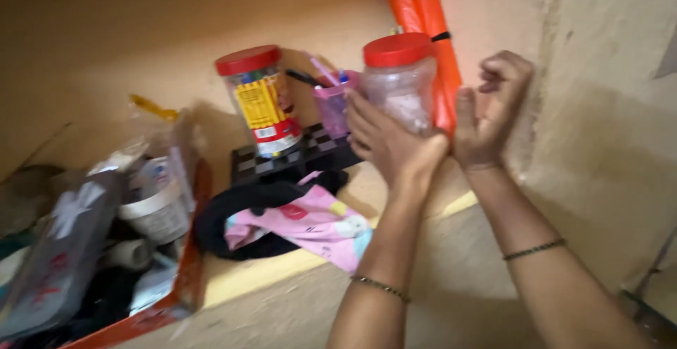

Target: The person organizes various items on a shelf and a box. They wipe a container with a cloth, move a rolled orange mat, and rearrange a box of miscellaneous items including wooden sticks and a small blue case.

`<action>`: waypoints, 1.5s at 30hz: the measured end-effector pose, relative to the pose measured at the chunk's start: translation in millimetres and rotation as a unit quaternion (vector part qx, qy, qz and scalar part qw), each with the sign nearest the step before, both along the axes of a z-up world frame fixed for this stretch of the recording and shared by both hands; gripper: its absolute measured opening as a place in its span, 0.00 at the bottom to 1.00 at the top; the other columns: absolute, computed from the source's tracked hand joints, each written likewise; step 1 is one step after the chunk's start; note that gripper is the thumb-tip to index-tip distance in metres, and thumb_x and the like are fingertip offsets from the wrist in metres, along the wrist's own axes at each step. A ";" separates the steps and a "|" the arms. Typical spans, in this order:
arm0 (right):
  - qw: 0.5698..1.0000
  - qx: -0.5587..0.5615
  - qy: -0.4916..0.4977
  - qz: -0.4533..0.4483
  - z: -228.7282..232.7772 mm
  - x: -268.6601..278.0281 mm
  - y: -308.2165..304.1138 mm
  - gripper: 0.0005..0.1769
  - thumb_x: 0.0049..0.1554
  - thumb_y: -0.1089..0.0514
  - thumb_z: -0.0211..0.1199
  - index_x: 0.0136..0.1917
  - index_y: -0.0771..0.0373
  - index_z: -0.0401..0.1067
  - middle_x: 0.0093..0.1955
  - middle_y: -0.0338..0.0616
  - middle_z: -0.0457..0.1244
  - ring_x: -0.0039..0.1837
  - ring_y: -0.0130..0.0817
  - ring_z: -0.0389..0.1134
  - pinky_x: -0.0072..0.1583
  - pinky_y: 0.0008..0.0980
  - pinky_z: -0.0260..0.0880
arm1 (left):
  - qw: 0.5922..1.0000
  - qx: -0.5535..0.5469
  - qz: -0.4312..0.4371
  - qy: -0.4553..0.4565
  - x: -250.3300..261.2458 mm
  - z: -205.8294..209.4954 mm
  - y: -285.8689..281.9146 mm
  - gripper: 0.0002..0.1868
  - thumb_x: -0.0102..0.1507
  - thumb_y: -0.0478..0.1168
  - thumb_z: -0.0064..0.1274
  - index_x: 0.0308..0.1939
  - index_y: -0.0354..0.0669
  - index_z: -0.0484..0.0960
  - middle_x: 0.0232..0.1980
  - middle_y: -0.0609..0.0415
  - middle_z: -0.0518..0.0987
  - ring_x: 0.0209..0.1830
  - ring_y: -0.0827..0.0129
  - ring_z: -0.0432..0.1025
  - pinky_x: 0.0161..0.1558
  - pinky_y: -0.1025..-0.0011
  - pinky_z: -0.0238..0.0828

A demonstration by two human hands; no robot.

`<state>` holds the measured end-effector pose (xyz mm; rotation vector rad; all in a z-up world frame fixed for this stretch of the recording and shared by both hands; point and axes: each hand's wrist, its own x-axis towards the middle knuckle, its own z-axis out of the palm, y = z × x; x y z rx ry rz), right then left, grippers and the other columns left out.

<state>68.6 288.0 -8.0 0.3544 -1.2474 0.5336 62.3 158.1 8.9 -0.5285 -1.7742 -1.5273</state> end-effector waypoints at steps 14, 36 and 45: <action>0.945 0.093 -0.143 0.280 22.5 11.2 -119.2 0.18 0.63 0.46 0.64 0.56 0.61 0.69 0.52 0.41 0.62 0.53 0.33 0.66 0.54 0.32 0.67 | 0.931 -0.094 -0.033 0.351 81.0 -5.5 -176.8 0.26 0.57 0.36 0.53 0.61 0.49 0.74 0.63 0.53 0.71 0.64 0.61 0.65 0.63 0.57 0.56; 0.742 -0.068 -0.475 0.468 30.9 -48.2 -434.7 0.39 0.52 0.62 0.68 0.71 0.58 0.51 0.48 0.51 0.68 0.50 0.37 0.71 0.50 0.34 0.73 | 0.980 -0.190 0.039 -0.037 -44.7 23.7 -516.8 0.31 0.59 0.53 0.59 0.59 0.36 0.76 0.48 0.42 0.85 0.47 0.57 0.82 0.49 0.64 0.75; 0.880 -0.065 -0.427 0.200 103.7 50.8 -290.7 0.21 0.61 0.65 0.60 0.67 0.55 0.73 0.46 0.36 0.66 0.46 0.21 0.69 0.44 0.21 0.69 | 0.977 -0.196 -0.035 0.080 -7.9 45.8 -406.0 0.43 0.58 0.51 0.63 0.68 0.31 0.64 0.53 0.39 0.82 0.52 0.49 0.77 0.53 0.59 0.72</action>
